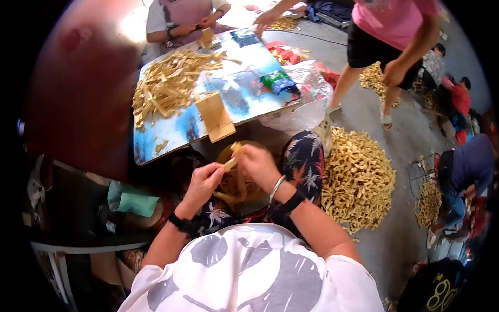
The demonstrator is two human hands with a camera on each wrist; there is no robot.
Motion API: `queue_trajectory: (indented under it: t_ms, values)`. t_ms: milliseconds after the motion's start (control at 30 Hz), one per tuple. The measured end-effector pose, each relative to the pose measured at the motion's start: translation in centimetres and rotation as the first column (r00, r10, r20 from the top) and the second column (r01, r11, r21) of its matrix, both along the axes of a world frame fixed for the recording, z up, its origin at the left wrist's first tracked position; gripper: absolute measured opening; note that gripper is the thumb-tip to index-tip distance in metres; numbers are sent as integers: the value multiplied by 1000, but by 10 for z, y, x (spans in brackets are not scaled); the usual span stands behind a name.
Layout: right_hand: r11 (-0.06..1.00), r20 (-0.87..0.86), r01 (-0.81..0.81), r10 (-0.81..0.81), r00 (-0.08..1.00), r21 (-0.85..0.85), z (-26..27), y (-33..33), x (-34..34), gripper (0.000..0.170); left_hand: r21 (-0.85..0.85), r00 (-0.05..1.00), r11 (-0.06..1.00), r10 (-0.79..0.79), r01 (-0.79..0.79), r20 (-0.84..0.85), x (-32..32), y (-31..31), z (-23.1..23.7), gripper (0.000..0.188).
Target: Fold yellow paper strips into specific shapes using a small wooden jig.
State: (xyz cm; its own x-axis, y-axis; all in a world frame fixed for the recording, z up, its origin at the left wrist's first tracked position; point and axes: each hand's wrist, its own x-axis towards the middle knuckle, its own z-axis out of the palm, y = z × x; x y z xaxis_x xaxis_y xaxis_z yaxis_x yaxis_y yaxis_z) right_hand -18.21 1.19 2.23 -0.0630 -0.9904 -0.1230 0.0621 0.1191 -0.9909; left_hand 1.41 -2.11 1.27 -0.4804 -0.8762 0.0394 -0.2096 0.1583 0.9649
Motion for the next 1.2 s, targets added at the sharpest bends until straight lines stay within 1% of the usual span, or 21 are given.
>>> queue_trajectory:
  t_ms: [33, 67, 133, 167, 233, 333, 433, 467, 567, 600, 700, 800, 833, 900, 967, 1000, 1033, 1067, 1100, 1167, 1200]
  values:
    - [998, -49, 33, -35, 998, -50, 4, -10, -3, 18, -75, 1000, 997, 12, -10, 29, 1, -10, 1, 15]
    - [994, -148, 52, -67, 987, -100, 12, -20, -5, 19, -127, 999, 991, 38, -34, 28, 1, -23, 4, 14]
    - [971, -325, 77, -150, 934, -228, 23, -46, -6, 19, -253, 994, 964, 97, -83, 47, -1, -51, 14, 15]
    - [955, -396, 84, -198, 897, -286, 29, -58, -5, 16, -271, 989, 953, 146, -133, 28, -4, -65, 15, 16]
    - [920, -406, 103, -265, 875, -378, 29, -86, -2, 13, -257, 983, 951, 183, -169, 33, -7, -92, 25, 16]
    - [861, -426, 115, -356, 832, -496, 18, -121, 1, 12, -298, 964, 922, 265, -246, 26, -13, -124, 22, 15]
    - [833, -498, 112, -425, 756, -541, 7, -145, 0, 12, -314, 952, 907, 305, -281, 31, -18, -145, 12, 14]
    - [850, -525, 108, -413, 744, -515, 3, -151, 0, 10, -317, 948, 903, 316, -288, 38, -18, -150, 7, 15]
    - [884, -725, -21, -368, 581, -466, -3, -151, 0, 9, -302, 943, 903, 330, -306, 32, -24, -153, -5, 16]
    - [911, -776, -33, -330, 538, -411, -3, -150, 2, 9, -336, 930, 890, 356, -308, 90, -25, -151, -2, 17]
    - [875, -722, -22, -385, 575, -484, -13, -152, -6, 9, -336, 910, 869, 408, -364, 70, -25, -151, -4, 20]
    - [883, -627, 14, -344, 699, -470, -12, -142, -17, 9, -64, 926, 930, 353, -363, -131, -19, -153, -14, 18]
    - [892, -604, 24, -325, 728, -451, -8, -132, -21, 9, 81, 915, 942, 336, -326, -222, -18, -142, 1, 18]
    - [904, -552, 48, -301, 778, -424, 1, -101, -28, 10, 344, 857, 920, 325, -188, -401, -11, -112, 28, 19]
    - [921, -550, 16, -247, 798, -390, -3, -71, -35, 12, 348, 817, 926, 311, -146, -486, -5, -98, 17, 17]
    - [925, -504, 3, -211, 837, -381, -7, -57, -33, 12, 360, 816, 921, 320, -148, -481, -9, -83, 21, 16]
    - [941, -543, -42, -157, 825, -336, -19, -47, -35, 16, 376, 817, 914, 332, -154, -472, -14, -67, 24, 16]
    - [949, -563, -33, -157, 811, -312, -32, -36, -29, 22, 351, 828, 923, 318, -159, -461, -17, -54, 17, 16]
    - [957, -583, -22, -158, 797, -289, -38, -25, -21, 28, 290, 904, 947, 241, -139, -353, -25, -34, 7, 14]
    - [978, -559, -88, -33, 828, -188, -19, -14, -4, 35, 149, 947, 984, 138, -98, -289, -34, -18, -11, 9]
    - [903, -540, -102, -156, 827, -418, -20, -13, 6, 34, 112, 955, 991, 107, -79, -278, -37, -12, -14, 8]
